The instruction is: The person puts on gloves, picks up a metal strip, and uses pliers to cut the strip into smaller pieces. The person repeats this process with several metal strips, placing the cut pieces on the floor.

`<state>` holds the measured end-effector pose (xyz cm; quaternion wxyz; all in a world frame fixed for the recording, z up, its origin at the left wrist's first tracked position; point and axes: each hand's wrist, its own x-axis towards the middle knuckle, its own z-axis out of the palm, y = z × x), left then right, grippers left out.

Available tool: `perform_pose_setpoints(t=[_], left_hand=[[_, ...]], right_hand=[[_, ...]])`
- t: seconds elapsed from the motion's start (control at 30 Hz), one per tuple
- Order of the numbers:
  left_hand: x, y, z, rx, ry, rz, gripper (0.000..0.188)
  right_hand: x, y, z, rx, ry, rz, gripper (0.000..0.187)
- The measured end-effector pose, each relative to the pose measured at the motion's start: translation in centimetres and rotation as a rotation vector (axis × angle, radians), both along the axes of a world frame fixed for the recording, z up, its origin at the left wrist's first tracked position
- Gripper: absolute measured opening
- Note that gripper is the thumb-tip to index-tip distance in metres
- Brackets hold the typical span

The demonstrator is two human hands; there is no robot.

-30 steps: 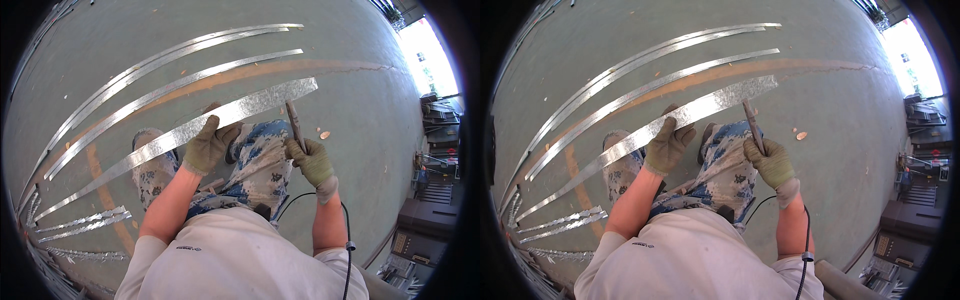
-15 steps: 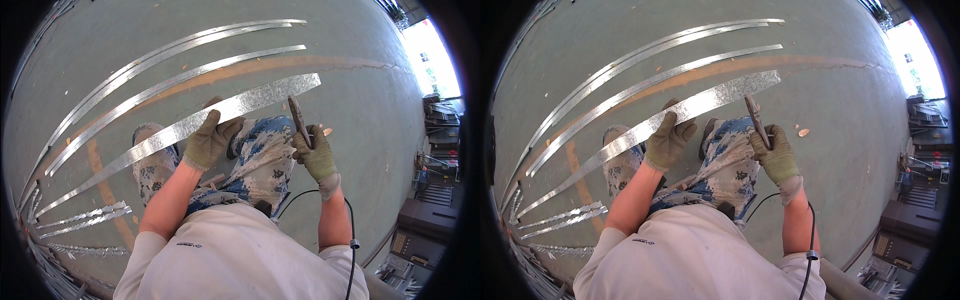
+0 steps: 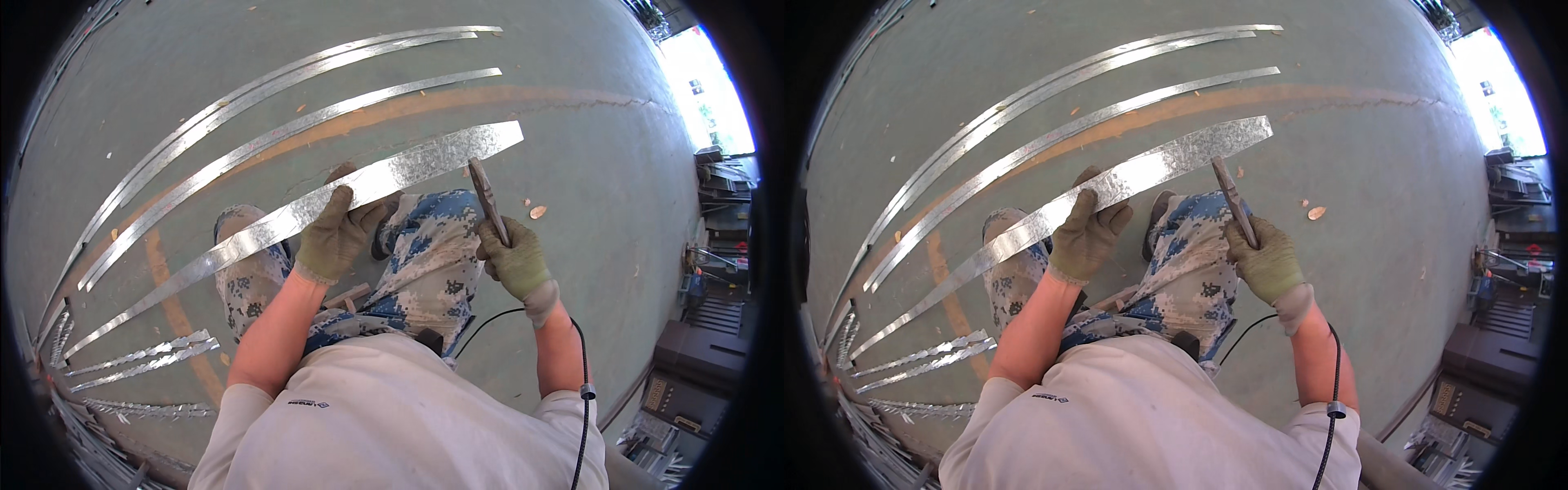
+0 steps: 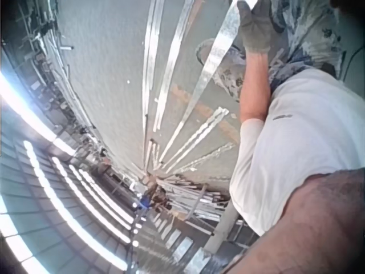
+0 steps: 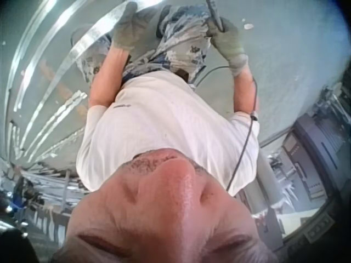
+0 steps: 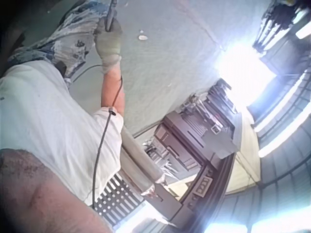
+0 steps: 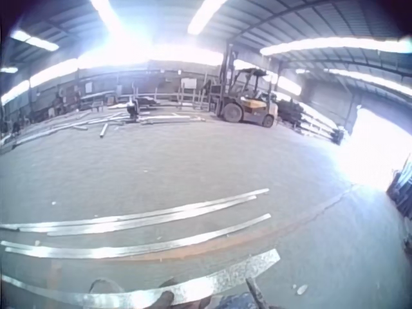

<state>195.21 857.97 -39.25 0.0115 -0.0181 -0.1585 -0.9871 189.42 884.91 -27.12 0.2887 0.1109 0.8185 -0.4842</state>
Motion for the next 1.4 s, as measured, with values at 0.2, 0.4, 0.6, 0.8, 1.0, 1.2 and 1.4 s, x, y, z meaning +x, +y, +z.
perform_pose_setpoints(t=[0.2,0.4,0.6,0.8,1.0,1.2,1.4], left_hand=[[0.1,0.1,0.1,0.0,-0.032,0.02,0.042],[0.5,0.1,0.2,-0.049,-0.049,0.045,0.048],[0.9,-0.1,-1.2,-0.034,-0.073,0.041,0.053],[0.6,-0.2,-1.7,-0.008,-0.096,0.044,0.045],[0.8,-0.6,-2.6,0.036,-0.078,0.036,0.044],[0.4,-0.6,-2.1,-0.001,-0.1,0.01,0.045],[0.4,-0.4,-1.1,0.0,-0.009,0.005,0.047]], right_hand=[[-0.5,0.5,0.6,-0.062,-0.06,0.068,0.032],[-1.3,1.1,0.4,-0.22,-0.176,0.094,0.03],[-2.2,2.3,-0.8,-0.381,-0.297,0.153,0.031],[-2.2,3.1,-3.2,-0.672,-0.503,0.083,0.031],[-0.6,2.0,-8.4,-1.239,-0.617,0.082,0.034],[-0.3,1.3,-7.1,-1.249,-0.532,0.114,0.037],[0.4,1.4,-4.6,-0.936,-0.325,0.156,0.037]])
